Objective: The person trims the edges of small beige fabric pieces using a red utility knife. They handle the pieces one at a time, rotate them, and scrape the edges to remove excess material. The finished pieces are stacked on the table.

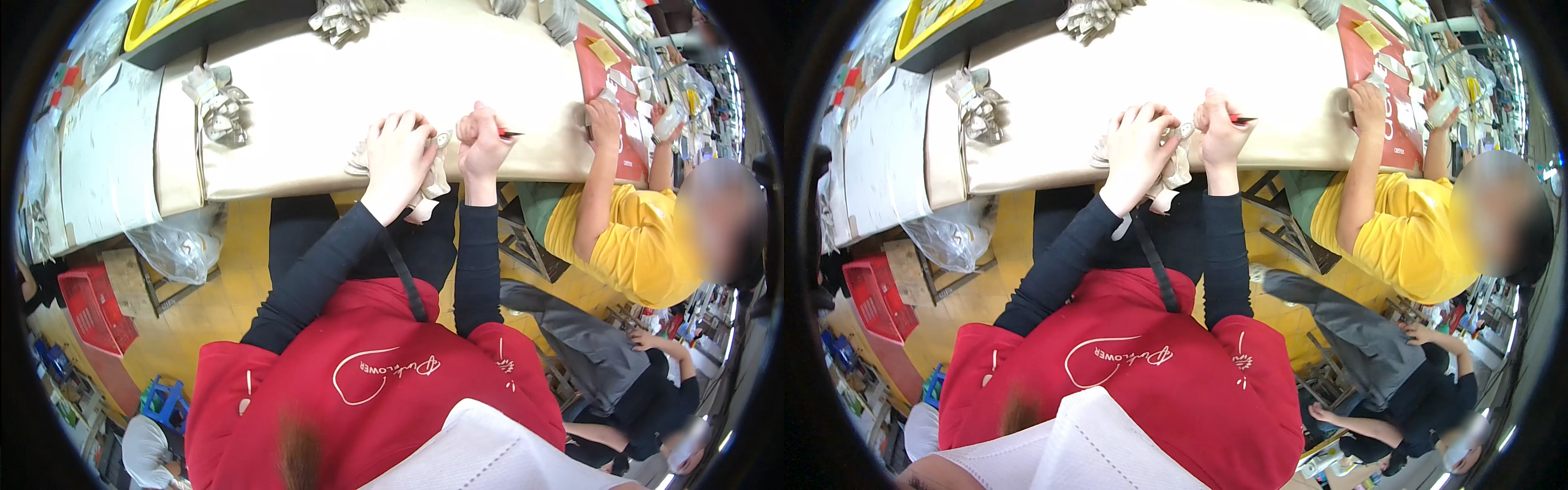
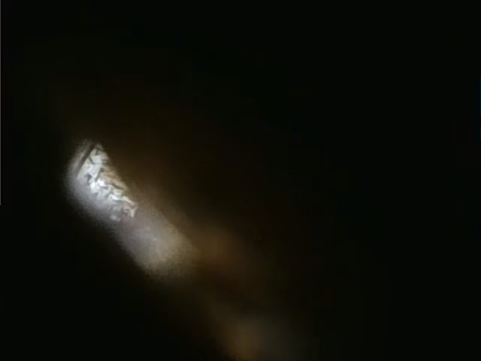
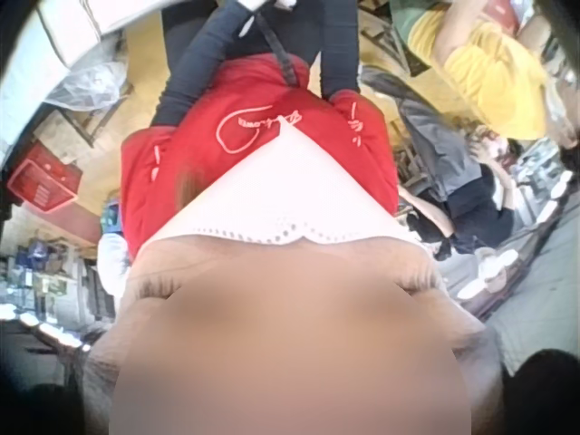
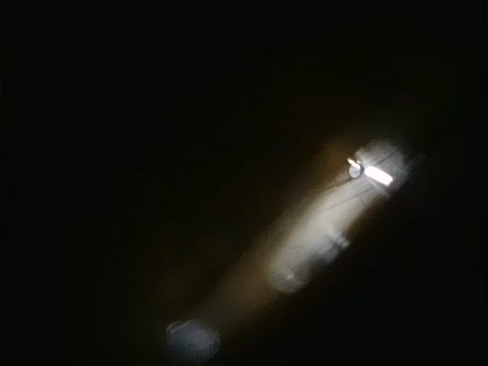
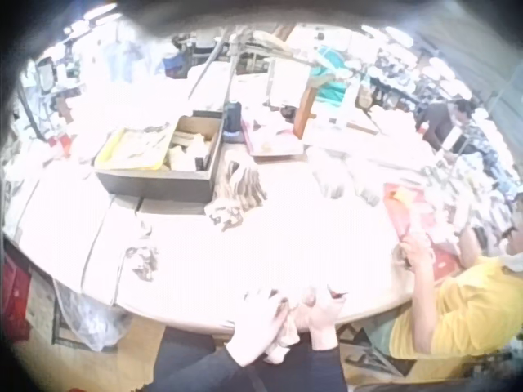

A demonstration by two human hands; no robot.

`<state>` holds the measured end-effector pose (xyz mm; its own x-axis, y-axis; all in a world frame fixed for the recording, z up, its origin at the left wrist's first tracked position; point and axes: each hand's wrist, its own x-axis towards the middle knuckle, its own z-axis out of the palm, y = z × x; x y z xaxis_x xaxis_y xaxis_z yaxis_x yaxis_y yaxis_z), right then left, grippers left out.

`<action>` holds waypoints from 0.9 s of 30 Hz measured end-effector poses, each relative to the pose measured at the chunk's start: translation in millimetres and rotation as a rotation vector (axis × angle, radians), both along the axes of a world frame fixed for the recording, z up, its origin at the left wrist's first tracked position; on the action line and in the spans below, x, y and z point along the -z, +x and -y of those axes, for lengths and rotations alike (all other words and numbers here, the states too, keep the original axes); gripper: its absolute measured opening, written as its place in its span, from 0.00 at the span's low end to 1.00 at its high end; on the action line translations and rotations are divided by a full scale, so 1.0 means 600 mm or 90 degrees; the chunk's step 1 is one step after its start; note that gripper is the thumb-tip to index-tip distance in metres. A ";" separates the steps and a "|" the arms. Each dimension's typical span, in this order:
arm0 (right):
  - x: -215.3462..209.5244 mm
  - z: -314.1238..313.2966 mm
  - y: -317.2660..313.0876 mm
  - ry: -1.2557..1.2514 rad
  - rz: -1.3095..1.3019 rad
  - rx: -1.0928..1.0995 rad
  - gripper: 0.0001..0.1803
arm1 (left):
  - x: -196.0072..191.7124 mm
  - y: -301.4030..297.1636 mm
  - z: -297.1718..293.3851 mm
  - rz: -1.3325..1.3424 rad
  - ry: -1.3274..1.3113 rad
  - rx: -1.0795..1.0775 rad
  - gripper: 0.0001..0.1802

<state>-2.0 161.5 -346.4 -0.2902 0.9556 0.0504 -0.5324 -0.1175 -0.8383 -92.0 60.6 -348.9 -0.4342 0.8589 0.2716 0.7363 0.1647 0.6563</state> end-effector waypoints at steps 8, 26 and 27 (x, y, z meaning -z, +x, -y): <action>-0.002 -0.004 -0.006 0.031 0.029 0.015 0.23 | -0.003 -0.002 -0.003 -0.014 -0.017 -0.005 0.09; 0.011 -0.009 -0.005 0.045 0.268 -0.025 0.21 | -0.007 -0.001 -0.001 -0.029 -0.024 -0.004 0.09; 0.013 -0.013 -0.008 0.041 0.278 -0.028 0.22 | -0.006 -0.002 -0.005 -0.027 -0.030 -0.002 0.09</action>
<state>-6.9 169.4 -354.3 -0.3374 0.9410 -0.0277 -0.1216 -0.0728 -0.9899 -93.1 63.5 -345.5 -0.4255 0.8700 0.2490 0.7629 0.1969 0.6158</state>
